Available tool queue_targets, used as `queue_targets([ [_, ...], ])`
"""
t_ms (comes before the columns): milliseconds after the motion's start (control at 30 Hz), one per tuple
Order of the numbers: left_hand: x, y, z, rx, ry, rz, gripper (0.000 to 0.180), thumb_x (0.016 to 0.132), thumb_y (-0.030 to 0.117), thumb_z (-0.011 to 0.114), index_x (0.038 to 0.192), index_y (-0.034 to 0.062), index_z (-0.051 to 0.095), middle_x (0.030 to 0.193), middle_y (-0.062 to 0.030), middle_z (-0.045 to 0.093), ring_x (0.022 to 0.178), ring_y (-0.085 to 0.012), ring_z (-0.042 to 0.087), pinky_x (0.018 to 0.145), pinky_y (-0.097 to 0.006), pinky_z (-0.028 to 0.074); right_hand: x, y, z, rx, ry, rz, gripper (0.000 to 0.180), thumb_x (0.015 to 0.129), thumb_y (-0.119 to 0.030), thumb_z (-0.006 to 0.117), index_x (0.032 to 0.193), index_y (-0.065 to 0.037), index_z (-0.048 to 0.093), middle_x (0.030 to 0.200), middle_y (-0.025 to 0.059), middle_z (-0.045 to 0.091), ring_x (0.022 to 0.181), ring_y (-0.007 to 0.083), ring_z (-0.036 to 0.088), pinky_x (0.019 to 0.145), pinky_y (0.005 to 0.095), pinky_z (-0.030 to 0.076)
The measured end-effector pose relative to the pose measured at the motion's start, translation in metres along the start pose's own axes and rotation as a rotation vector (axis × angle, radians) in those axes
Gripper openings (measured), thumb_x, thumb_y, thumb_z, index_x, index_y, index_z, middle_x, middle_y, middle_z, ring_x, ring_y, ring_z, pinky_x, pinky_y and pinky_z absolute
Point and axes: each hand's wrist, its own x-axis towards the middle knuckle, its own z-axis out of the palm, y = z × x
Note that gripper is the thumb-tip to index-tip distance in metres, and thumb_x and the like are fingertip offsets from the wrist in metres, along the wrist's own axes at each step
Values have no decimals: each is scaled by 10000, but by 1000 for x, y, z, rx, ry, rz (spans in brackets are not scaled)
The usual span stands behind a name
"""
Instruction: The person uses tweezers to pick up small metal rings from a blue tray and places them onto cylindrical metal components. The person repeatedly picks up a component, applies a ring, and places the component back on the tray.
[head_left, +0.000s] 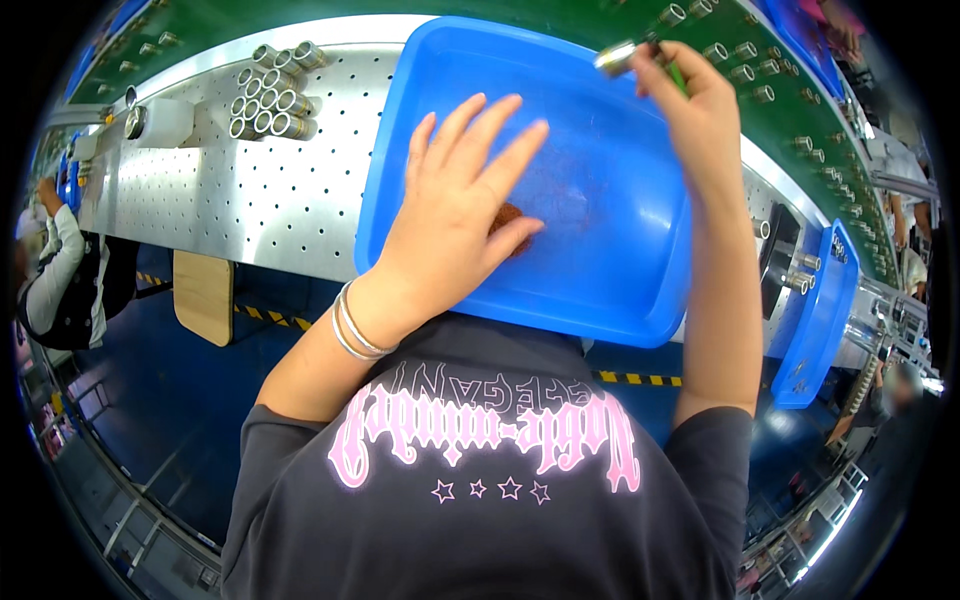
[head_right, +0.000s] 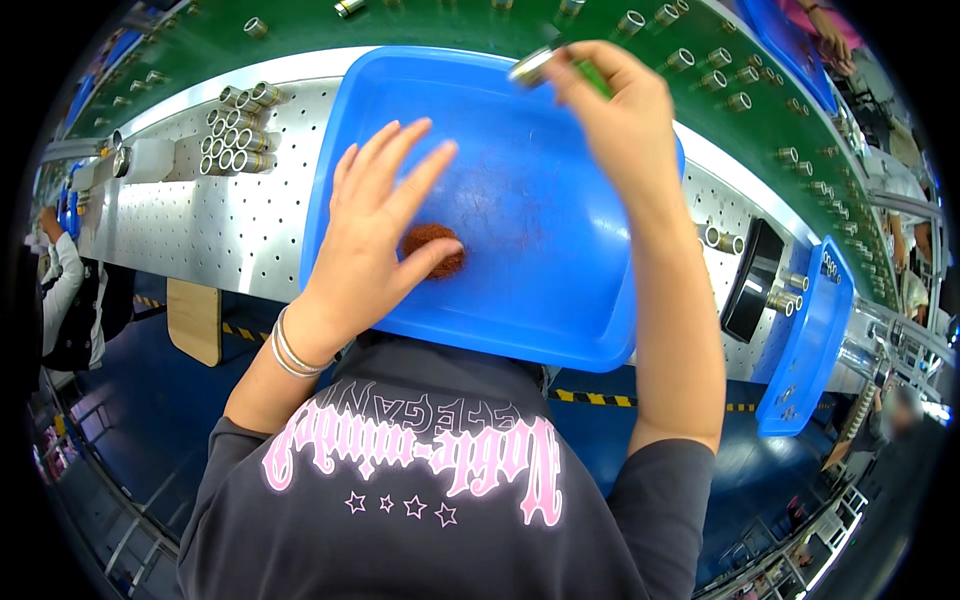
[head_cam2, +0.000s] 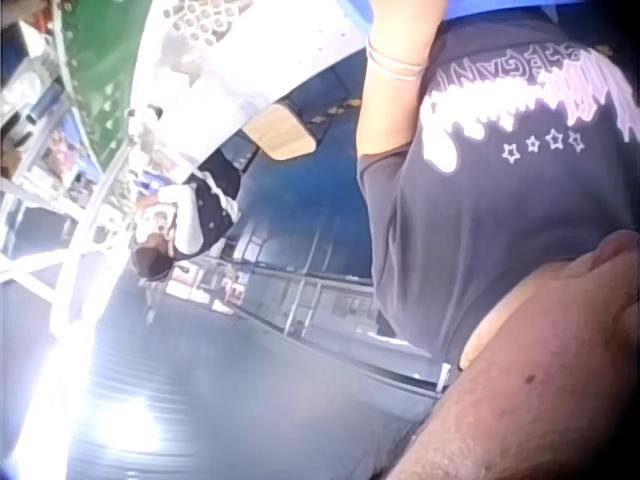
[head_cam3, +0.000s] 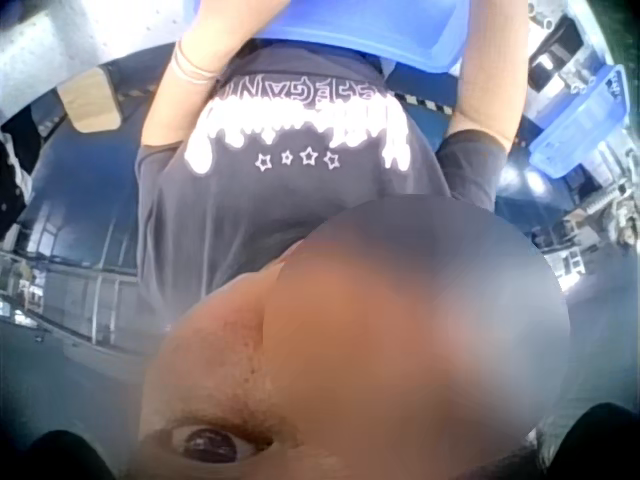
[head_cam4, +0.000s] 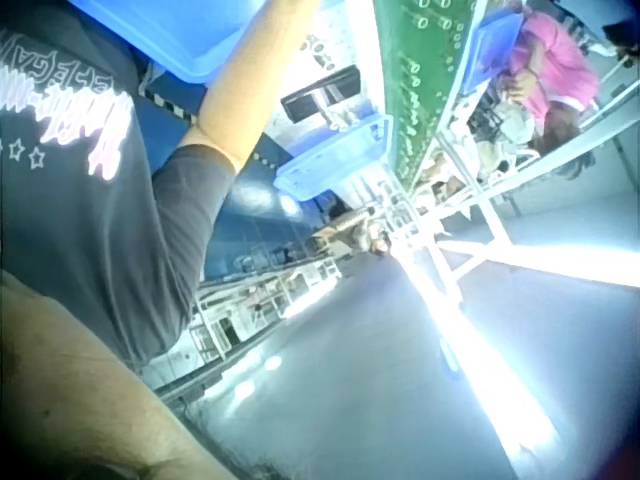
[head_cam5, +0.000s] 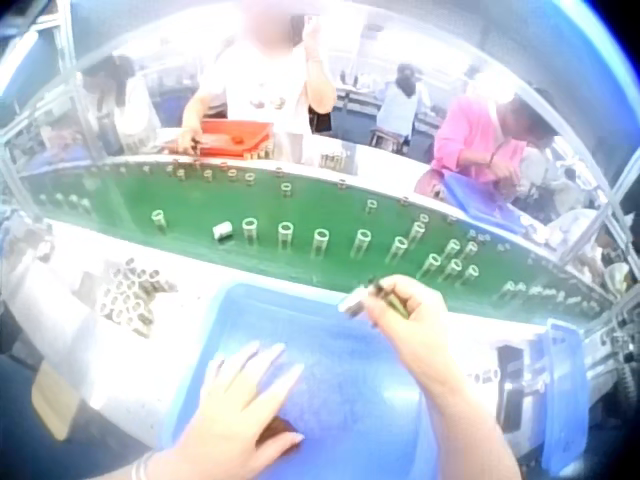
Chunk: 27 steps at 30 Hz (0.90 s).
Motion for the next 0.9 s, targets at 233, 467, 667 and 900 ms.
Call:
queue_targets([
  [233, -5, -29, -14, -294, 143, -69, 113, 789, 128, 625, 879, 73, 666, 1026, -85, 628, 1035, -270, 550, 1000, -455, 303, 102, 99, -33, -550, 137, 31, 253, 807, -328, 578, 919, -122, 671, 768, 29, 671, 760, 215, 614, 677, 320, 453],
  [467, -30, -57, -50, -399, -129, -317, 176, 769, 39, 630, 942, 12, 616, 917, -100, 627, 763, -207, 605, 755, -318, 478, 91, 78, -5, -417, 192, 16, 226, 823, -292, 589, 941, -117, 671, 732, 37, 643, 692, 143, 594, 642, 271, 431],
  [667, -23, -75, -49, -317, 191, -301, 167, 749, 54, 655, 913, 64, 627, 825, -74, 611, 592, -144, 568, 551, -229, 465, 53, 27, 29, -178, 23, -17, 251, 853, -288, 583, 907, -60, 671, 612, 14, 560, 593, 74, 513, 564, 223, 391],
  [900, -44, -121, -43, 207, 373, -534, 162, 768, 105, 626, 922, 89, 576, 700, -94, 579, 642, -281, 581, 602, -352, 466, 17, -8, 42, -114, -74, -83, 180, 859, -182, 591, 838, -12, 646, 595, 11, 521, 568, 73, 476, 528, 226, 371],
])
